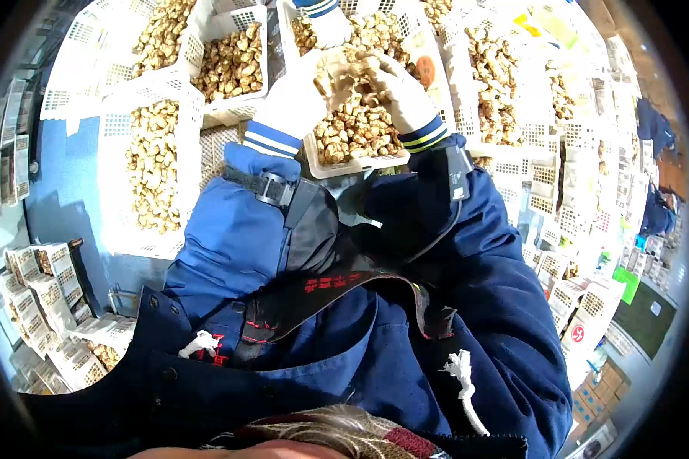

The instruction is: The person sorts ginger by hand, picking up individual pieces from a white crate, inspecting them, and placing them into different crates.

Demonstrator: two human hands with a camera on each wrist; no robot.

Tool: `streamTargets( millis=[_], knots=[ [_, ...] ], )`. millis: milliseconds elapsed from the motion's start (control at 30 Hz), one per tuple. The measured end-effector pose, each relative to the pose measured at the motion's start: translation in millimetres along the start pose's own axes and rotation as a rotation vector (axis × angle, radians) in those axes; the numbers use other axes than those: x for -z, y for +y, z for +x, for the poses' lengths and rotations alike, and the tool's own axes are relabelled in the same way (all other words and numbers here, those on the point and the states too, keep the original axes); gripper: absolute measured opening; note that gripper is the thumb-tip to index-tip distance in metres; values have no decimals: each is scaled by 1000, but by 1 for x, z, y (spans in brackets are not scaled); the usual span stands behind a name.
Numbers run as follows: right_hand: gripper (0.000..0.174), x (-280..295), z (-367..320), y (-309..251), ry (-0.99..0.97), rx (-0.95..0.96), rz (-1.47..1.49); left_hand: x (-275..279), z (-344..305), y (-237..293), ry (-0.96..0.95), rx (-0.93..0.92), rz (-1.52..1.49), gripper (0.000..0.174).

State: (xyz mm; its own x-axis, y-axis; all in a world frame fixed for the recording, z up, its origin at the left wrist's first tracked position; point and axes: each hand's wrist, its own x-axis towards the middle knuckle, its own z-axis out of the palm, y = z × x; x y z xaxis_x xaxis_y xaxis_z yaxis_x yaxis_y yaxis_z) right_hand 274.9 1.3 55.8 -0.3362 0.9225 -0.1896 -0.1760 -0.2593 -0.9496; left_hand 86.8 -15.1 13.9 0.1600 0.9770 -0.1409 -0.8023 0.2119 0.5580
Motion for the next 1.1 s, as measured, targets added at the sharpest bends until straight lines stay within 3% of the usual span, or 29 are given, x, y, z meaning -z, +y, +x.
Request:
streamTargets(
  millis=[33,100,167,200,267,367,400,433,500,567,633,667,700,733,800,867,933,1000,1067,1100],
  knots=[
    [40,-10,-4,-12,-37,95,-219,-6,-5,-4,-37,-65,80,41],
    [43,-25,-3,-17,-31,311,-591,-19,-6,-6,-5,30,-76,44],
    [49,-36,-2,-18,-66,473,-883,-43,-9,6,243,214,-336,46],
    [49,-40,-2,-18,-92,602,-1002,-33,-9,10,47,72,-168,44],
    [49,-42,-8,-35,-99,633,-935,-25,-5,6,123,164,-348,44],
    [45,5,4,-31,100,546,-878,-14,0,-6,42,-42,-168,43],
    [42,18,5,-23,176,490,-785,-27,-9,18,-6,219,-590,40],
    [43,28,-1,-25,169,433,-1117,-26,-9,19,-13,203,-563,39],
    [48,63,-7,2,70,209,-1497,-29,-10,22,26,188,-523,38],
    [54,84,-9,47,-128,-80,-1579,-42,-12,28,96,105,-514,34],
    [56,82,-7,84,-356,-398,-1718,-24,-3,14,125,-99,-71,29],
    [52,91,-3,115,-356,-411,-1873,-23,-1,22,149,107,-465,28],
    [50,79,3,102,-437,-481,-1903,-24,-1,22,-8,21,-530,27],
    [47,66,11,87,-517,-547,-1933,-27,-1,26,42,49,-552,26],
    [52,93,26,100,-507,-440,-1845,-33,-4,33,137,104,-595,23],
    [46,100,27,93,-181,-329,-1701,-22,0,30,105,88,-558,22],
    [46,104,19,89,-21,64,-1716,-30,-3,32,155,68,-533,21],
    [40,101,12,85,-74,259,-1849,-26,-2,31,93,64,-527,20],
    [35,67,9,69,-380,-76,-1884,-31,-5,31,130,34,-504,20],
    [39,77,14,97,-411,-255,-1840,-31,-4,31,120,25,-492,20]
  ],
)
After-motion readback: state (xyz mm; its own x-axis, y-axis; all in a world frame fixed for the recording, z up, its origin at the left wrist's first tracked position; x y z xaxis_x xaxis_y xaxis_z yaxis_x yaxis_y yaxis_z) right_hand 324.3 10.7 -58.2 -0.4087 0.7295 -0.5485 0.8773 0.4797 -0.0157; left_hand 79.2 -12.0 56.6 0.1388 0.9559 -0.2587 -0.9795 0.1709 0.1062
